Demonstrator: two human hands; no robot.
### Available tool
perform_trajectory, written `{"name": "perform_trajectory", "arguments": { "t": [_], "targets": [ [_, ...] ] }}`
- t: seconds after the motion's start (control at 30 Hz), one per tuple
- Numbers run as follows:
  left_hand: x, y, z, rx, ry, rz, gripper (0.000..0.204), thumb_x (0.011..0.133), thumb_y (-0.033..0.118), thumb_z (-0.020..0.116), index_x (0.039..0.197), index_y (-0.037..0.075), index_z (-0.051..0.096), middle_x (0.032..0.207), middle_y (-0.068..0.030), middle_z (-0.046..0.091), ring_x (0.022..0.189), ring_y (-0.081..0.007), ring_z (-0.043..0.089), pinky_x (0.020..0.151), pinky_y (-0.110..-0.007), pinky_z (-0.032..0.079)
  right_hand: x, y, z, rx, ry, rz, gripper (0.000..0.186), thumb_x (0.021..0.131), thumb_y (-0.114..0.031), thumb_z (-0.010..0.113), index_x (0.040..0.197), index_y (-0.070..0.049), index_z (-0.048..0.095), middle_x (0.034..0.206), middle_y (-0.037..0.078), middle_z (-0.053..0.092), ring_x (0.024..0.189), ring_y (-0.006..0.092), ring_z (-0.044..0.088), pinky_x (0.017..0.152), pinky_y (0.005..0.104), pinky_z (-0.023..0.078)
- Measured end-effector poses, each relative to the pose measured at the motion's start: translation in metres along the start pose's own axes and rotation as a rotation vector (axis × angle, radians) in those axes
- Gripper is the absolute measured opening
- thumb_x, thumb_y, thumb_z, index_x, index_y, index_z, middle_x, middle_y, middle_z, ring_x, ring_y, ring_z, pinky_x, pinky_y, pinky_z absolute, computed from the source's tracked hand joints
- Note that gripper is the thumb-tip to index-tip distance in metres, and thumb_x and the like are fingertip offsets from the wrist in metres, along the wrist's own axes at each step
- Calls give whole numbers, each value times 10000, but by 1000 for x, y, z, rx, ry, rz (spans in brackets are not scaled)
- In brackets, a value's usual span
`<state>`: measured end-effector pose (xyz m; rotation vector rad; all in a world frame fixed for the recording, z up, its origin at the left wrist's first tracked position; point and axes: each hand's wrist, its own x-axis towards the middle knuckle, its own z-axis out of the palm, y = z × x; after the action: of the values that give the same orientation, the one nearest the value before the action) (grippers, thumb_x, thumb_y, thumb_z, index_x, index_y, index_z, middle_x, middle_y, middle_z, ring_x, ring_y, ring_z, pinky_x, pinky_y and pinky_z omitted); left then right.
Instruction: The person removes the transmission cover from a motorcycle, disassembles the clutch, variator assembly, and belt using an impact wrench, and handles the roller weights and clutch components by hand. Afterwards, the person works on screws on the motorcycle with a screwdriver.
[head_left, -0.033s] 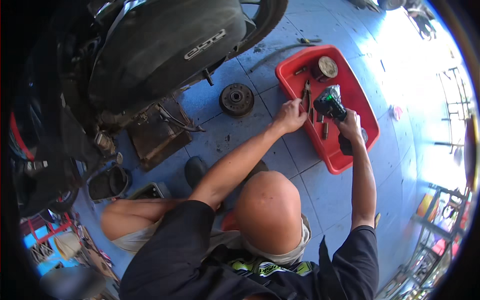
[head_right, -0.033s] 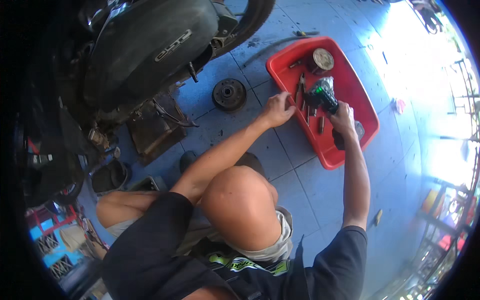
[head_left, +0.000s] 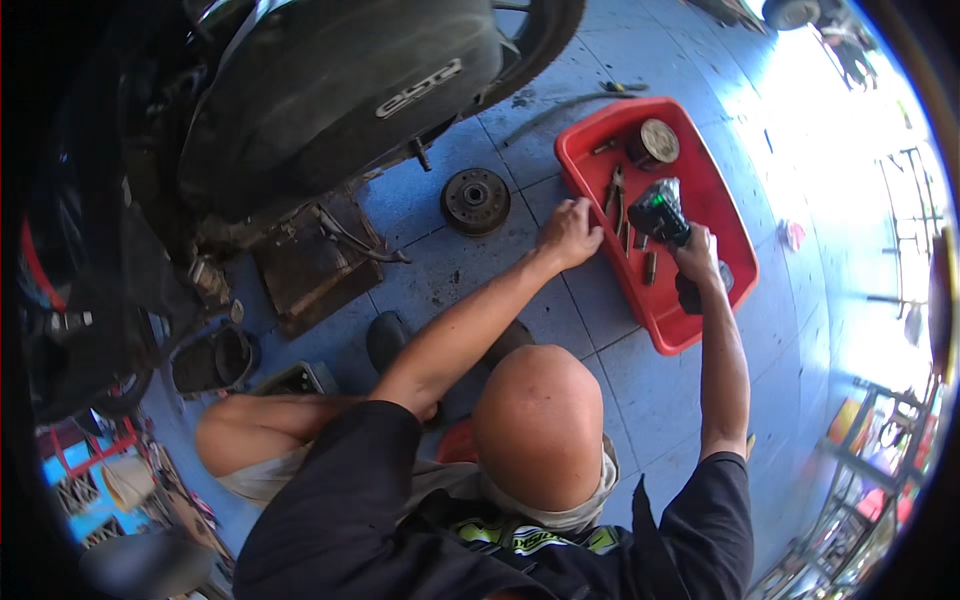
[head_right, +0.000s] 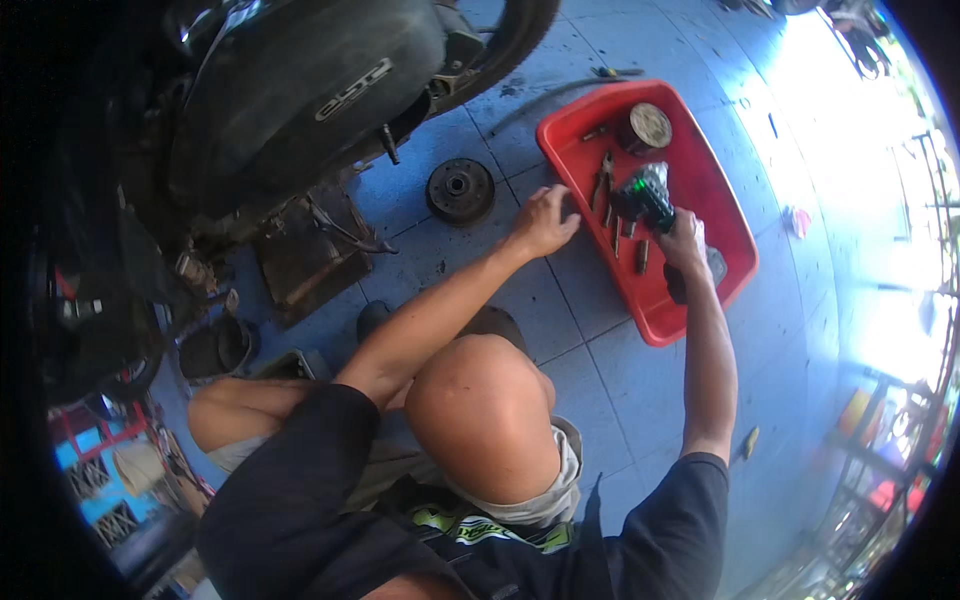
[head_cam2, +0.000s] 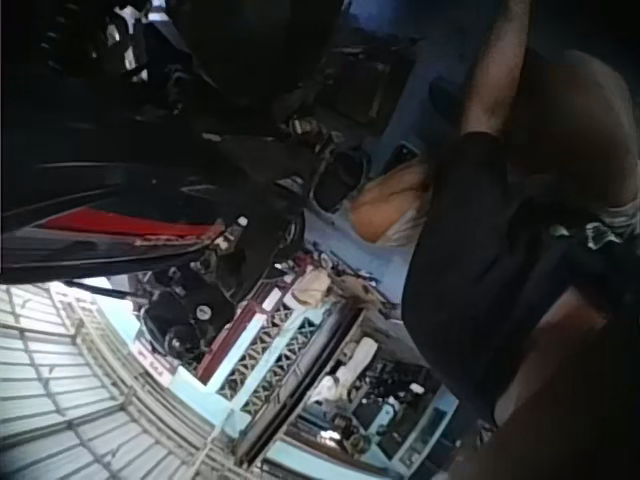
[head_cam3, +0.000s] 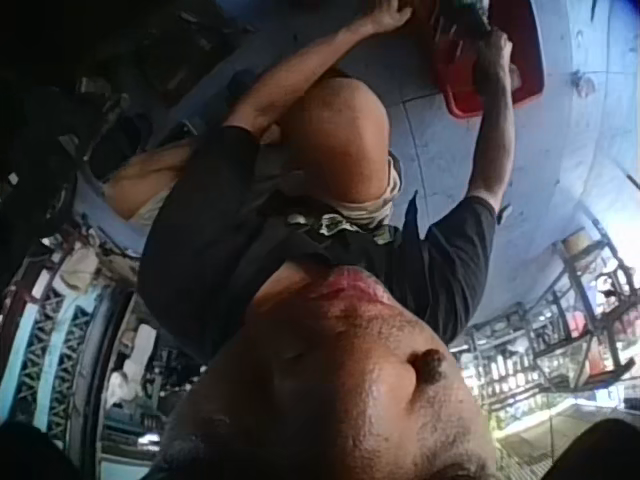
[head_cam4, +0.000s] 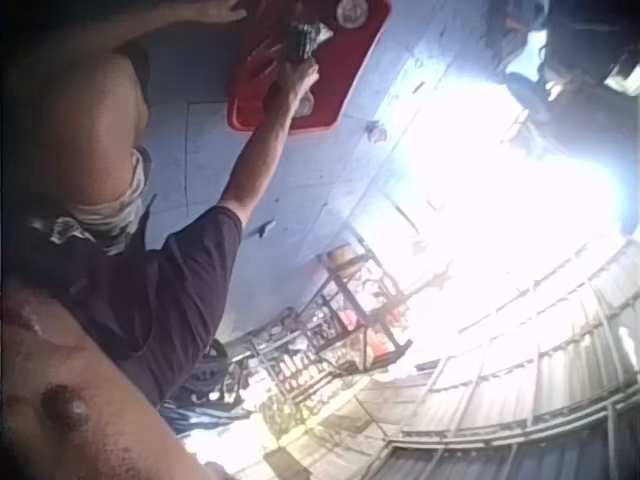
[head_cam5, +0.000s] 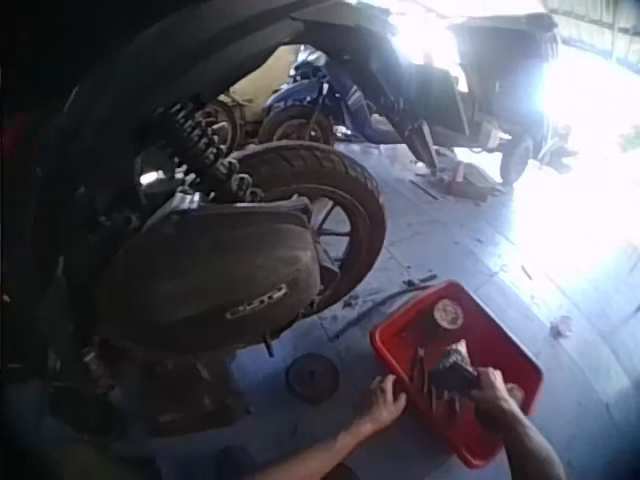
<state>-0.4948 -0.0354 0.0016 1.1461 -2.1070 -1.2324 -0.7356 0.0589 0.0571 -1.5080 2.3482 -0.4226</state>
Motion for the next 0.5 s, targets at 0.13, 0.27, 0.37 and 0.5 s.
{"name": "perform_trajectory", "arguments": {
  "t": [0.13, 0.27, 0.37, 0.5],
  "targets": [
    [-3, -57, -53, 606, 82, -216, 997, 650, 381, 824, 1438, 79, 293, 1454, -305, 236, 1317, -533, 245, 1021, -597, 317, 20, 37, 55, 9, -75, -105, 332, 711, -208, 719, 965, -16, 622, 828, 241, 649, 846, 420, 634, 678, 491, 483],
    [16, -104, -87, 784, -77, -426, 1281, 485, 502, 887, 1495, 178, 170, 1506, -266, 160, 1377, -514, 119, 1017, -674, 251, 6, 34, 84, -5, -58, -143, 456, 746, -202, 690, 1140, -16, 556, 957, 254, 646, 869, 433, 632, 738, 513, 480],
    [24, -116, -92, 751, -177, -440, 1206, 496, 471, 885, 1475, 183, 243, 1483, -234, 244, 1352, -483, 211, 984, -631, 311, -17, 11, 58, -164, -96, -42, 396, 766, -283, 705, 1024, 8, 627, 860, 242, 657, 829, 432, 634, 728, 504, 479],
    [1, -109, -92, 777, -144, -389, 1144, 506, 444, 881, 1445, 162, 292, 1430, -236, 295, 1321, -463, 265, 953, -609, 345, -68, -25, 2, -68, -12, 52, 383, 802, -347, 700, 892, 23, 660, 767, 222, 655, 743, 395, 640, 672, 471, 465]
  ]
}}
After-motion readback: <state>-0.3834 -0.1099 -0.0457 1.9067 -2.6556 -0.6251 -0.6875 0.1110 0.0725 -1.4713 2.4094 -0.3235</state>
